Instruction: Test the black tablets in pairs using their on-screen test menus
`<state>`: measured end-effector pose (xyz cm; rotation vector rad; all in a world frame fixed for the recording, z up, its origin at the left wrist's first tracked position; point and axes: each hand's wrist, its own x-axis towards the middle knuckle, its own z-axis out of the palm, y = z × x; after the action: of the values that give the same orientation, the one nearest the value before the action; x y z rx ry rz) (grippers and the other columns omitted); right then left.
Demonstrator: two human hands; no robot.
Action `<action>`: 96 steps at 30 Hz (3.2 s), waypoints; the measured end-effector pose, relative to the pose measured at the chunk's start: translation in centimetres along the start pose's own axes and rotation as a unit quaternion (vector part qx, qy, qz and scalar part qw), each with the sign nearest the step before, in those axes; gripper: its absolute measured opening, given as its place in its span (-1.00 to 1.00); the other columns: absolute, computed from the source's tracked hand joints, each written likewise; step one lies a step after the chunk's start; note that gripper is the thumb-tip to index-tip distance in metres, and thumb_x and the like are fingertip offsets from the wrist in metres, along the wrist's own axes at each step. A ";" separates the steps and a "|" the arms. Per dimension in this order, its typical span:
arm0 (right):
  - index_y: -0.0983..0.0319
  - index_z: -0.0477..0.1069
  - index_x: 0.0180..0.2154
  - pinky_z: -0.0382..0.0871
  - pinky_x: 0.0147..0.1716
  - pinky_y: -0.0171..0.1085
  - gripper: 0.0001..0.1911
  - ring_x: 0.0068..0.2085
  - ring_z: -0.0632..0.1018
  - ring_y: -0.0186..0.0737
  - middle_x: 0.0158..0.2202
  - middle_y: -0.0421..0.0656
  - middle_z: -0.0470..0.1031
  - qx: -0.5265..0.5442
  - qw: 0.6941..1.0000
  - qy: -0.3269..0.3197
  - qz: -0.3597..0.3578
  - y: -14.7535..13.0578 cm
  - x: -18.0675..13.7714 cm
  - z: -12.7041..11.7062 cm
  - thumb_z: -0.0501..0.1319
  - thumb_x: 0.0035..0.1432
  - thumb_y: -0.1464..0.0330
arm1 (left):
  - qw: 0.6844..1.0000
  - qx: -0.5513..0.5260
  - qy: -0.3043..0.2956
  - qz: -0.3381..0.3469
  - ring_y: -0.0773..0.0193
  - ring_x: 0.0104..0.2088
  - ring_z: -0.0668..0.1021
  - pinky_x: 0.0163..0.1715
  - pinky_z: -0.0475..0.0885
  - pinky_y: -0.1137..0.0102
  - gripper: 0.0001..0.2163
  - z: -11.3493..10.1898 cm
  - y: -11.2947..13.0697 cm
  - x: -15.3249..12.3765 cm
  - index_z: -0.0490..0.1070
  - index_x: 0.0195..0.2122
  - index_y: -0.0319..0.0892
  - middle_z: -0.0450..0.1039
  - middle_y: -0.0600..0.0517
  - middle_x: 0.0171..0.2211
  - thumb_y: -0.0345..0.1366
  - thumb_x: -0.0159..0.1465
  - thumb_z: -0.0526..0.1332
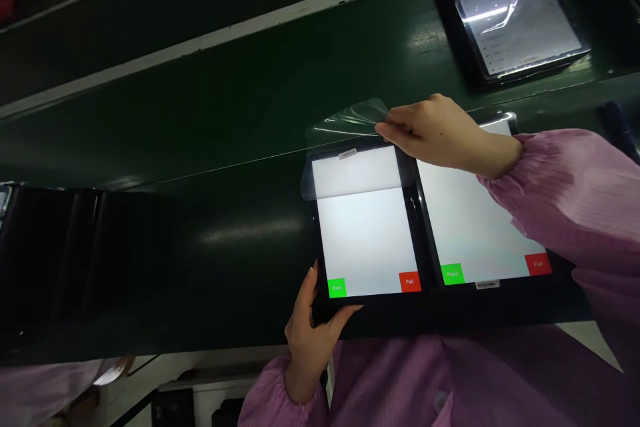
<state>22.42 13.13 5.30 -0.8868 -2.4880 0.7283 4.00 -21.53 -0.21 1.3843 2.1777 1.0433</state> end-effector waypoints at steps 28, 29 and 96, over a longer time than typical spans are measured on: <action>0.17 0.41 0.27 0.61 -0.05 -0.19 -0.63 0.00 0.68 -0.14 0.04 -0.11 0.67 0.067 0.973 -0.158 -0.157 -7.7 -16.4 -2.0 0.03 0.57 0.32 | 0.986 -0.099 -0.034 0.129 -0.03 0.23 0.60 0.12 0.63 0.15 -0.06 -1.0 -0.4 0.0 -0.08 0.55 -0.04 0.49 -0.30 0.28 0.01 0.30 0.43; 0.17 0.44 0.23 0.59 -0.01 -0.14 -0.65 0.04 0.66 -0.10 0.05 -0.10 0.67 0.034 0.979 -0.120 -0.164 -7.4 -17.3 -2.1 0.06 0.55 0.32 | 0.982 -0.096 -0.036 0.161 0.00 0.26 0.58 0.15 0.61 0.15 -0.07 -1.2 -0.6 0.0 -0.12 0.56 -0.02 0.45 -0.28 0.32 -0.02 0.33 0.41; 0.16 0.65 -0.31 0.46 0.04 -0.05 -0.22 -0.11 0.64 0.04 -0.18 -0.02 0.70 0.192 0.953 0.088 0.217 5.5 -8.5 -4.4 0.13 0.19 -0.39 | 0.978 -0.119 -0.112 0.133 0.09 -0.09 0.70 0.00 0.58 0.21 -0.64 4.7 3.8 23.5 0.61 -0.17 -0.09 0.71 -0.05 -0.14 0.10 0.38 0.24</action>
<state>33.35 12.53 3.87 -1.2911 -1.9149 1.1705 -1.40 2.07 1.55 1.6202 1.6813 1.1344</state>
